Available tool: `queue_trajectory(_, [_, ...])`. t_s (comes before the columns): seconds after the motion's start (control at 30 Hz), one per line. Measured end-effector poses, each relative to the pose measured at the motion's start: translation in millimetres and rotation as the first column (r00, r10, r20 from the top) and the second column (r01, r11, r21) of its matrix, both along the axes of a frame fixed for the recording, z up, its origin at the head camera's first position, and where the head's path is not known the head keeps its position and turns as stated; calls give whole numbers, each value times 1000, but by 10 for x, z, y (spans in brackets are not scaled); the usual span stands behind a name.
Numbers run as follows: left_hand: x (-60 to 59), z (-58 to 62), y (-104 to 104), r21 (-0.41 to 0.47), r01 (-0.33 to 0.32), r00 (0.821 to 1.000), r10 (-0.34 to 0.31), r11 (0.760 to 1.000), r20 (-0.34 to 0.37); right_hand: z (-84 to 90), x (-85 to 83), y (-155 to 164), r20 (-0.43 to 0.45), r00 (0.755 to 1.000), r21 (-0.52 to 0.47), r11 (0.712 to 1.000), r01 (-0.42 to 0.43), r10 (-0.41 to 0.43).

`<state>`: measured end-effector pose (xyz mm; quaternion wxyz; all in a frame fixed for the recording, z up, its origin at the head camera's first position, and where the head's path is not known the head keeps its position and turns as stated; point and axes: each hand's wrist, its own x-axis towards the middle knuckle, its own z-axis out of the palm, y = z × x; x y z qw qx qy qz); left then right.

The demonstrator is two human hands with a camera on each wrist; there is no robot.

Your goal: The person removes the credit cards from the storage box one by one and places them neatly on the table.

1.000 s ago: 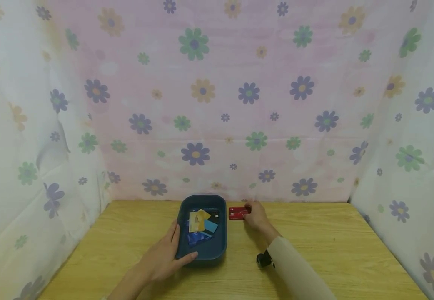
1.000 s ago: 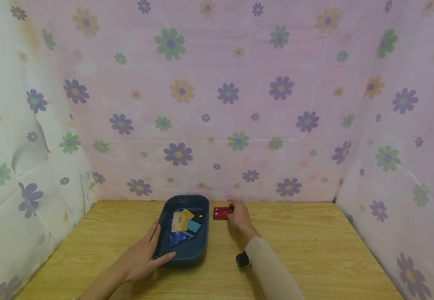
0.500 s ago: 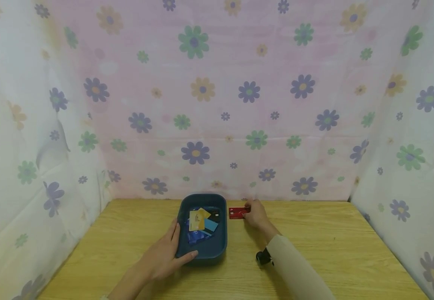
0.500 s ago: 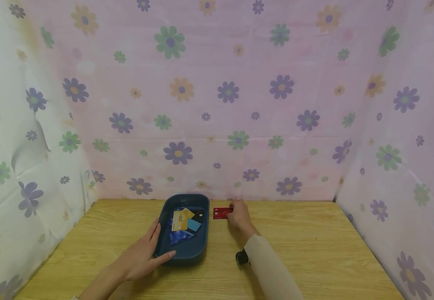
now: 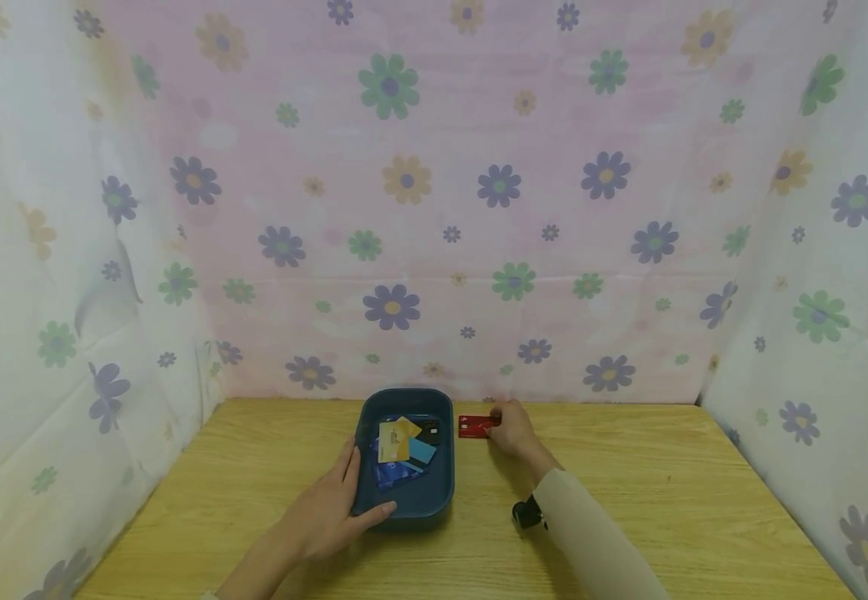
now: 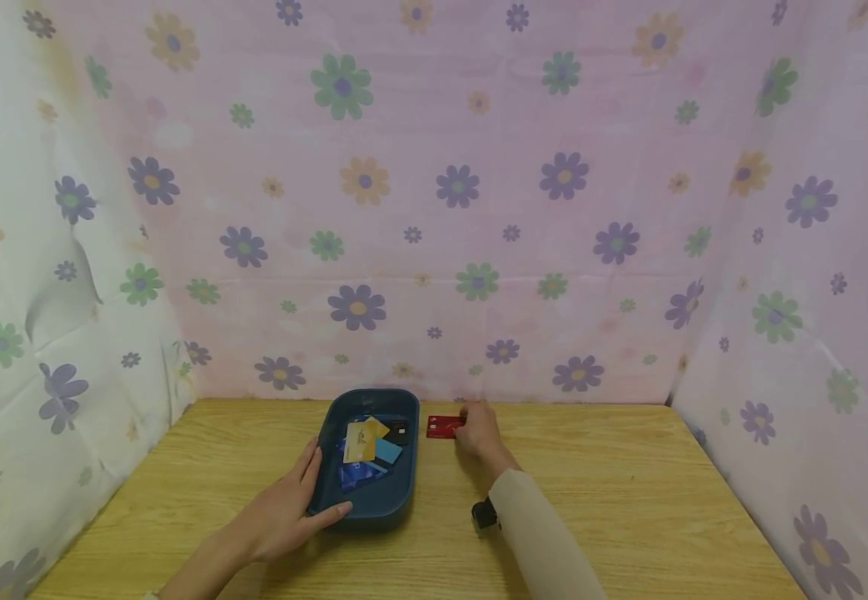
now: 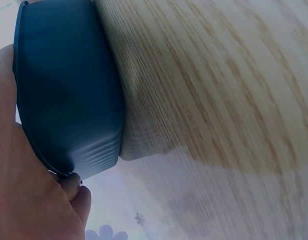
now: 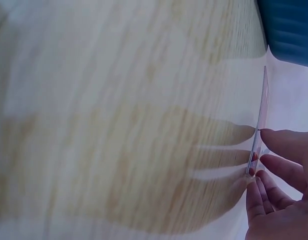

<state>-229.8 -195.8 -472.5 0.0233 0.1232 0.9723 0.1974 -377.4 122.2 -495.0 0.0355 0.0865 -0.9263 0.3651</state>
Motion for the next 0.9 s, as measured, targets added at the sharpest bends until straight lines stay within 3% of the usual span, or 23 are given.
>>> queue_trajectory(0.47, [22, 38, 14, 6, 8, 1000, -8, 1000, 9, 113, 60, 65, 19, 1000, -4, 1000, 8, -8])
queue_trajectory(0.7, [4, 37, 8, 13, 3, 1000, -3, 1000, 14, 312, 186, 169, -32, 995, 7, 996, -90, 90])
queue_trajectory(0.9, [6, 42, 14, -2, -7, 1000, 7, 1000, 19, 352, 284, 210, -27, 990, -8, 991, -136, 136])
